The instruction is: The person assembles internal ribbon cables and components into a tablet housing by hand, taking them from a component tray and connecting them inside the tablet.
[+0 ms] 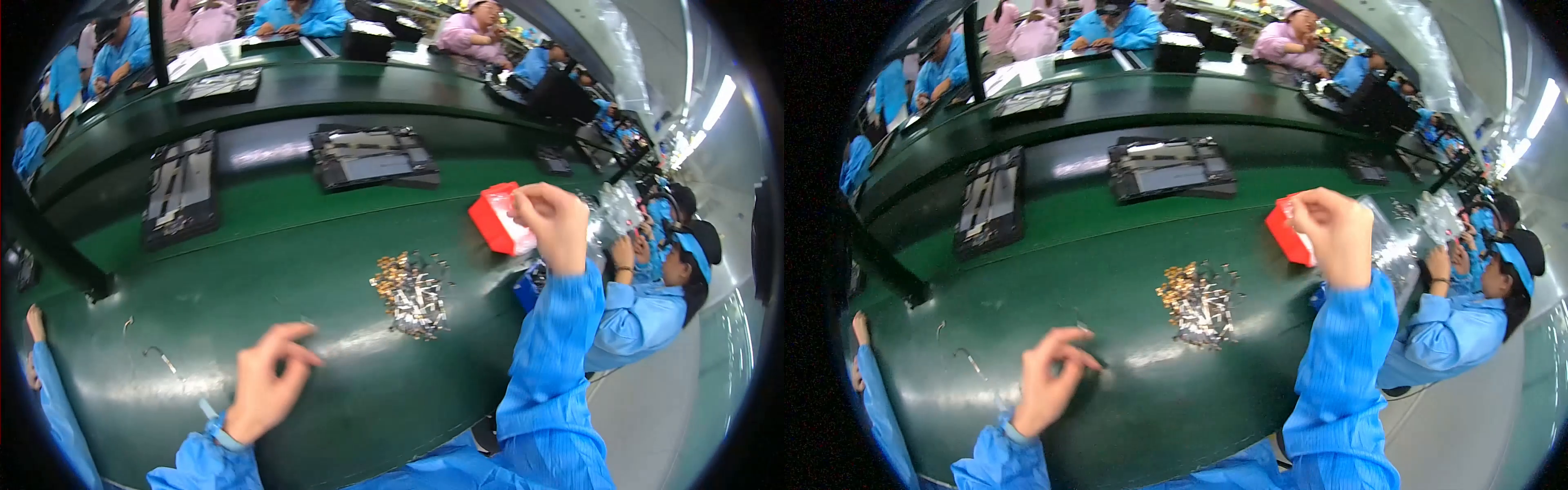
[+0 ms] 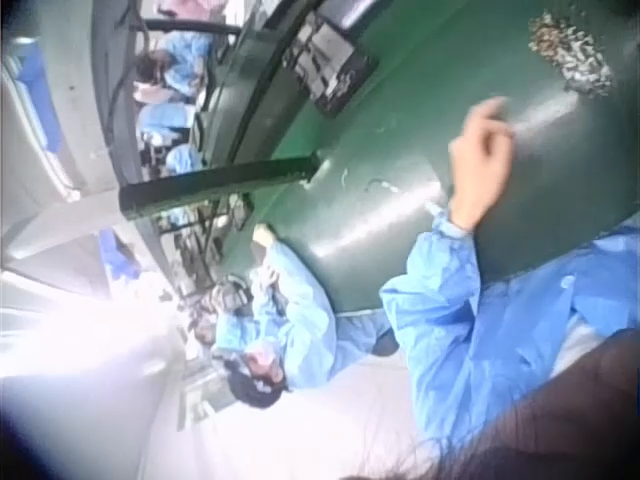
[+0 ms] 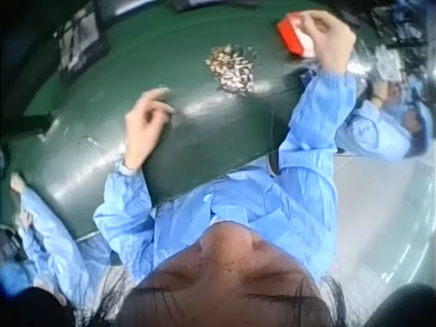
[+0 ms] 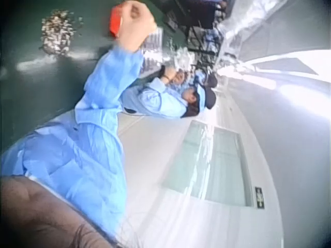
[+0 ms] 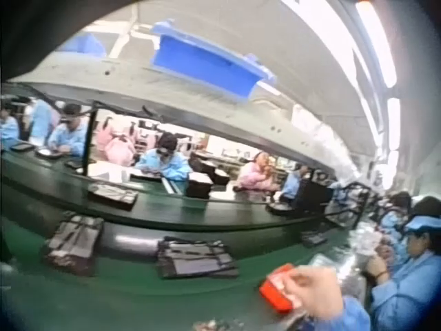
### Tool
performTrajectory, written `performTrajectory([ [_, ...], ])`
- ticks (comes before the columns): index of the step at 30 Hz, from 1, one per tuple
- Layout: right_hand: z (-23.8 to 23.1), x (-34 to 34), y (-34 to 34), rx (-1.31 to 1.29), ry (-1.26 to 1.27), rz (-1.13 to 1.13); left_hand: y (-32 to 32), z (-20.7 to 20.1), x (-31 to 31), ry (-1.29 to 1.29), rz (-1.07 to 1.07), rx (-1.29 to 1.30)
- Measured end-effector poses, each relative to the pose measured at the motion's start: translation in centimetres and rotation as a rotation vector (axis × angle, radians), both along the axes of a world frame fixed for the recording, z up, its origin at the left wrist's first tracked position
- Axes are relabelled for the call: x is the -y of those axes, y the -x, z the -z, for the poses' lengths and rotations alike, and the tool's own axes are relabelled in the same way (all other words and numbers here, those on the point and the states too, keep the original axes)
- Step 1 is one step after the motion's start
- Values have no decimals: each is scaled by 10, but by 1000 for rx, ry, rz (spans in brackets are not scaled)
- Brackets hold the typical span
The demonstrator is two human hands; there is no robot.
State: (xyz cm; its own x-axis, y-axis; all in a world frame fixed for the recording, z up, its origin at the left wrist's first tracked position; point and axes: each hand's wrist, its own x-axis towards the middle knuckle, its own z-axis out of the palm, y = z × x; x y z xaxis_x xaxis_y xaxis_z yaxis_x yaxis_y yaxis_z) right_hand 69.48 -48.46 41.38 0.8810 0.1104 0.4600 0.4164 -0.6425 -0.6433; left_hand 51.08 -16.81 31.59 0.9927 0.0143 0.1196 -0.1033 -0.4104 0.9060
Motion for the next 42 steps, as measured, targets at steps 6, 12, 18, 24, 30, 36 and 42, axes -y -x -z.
performTrajectory([
  [6, 42, 97, -94, -375, 570, 298, -10, 49, -48, 225, -325, 22],
  [12, 96, 136, -154, -196, 618, 554, 26, 48, -82, 198, -482, 48],
  [18, 37, 61, -155, -177, 659, 395, -22, -10, -53, 205, -438, 103],
  [24, 72, -25, -199, -157, 196, 89, -126, -12, 1, 62, -210, 164],
  [30, 167, -46, -229, -299, 149, -4, -259, 27, -6, 232, -248, 175],
  [36, 168, -73, -214, -313, 35, -36, -292, 25, -4, 217, -107, -3],
  [42, 141, -89, -224, -404, 16, -489, -197, -41, 5, 651, -43, -236],
])
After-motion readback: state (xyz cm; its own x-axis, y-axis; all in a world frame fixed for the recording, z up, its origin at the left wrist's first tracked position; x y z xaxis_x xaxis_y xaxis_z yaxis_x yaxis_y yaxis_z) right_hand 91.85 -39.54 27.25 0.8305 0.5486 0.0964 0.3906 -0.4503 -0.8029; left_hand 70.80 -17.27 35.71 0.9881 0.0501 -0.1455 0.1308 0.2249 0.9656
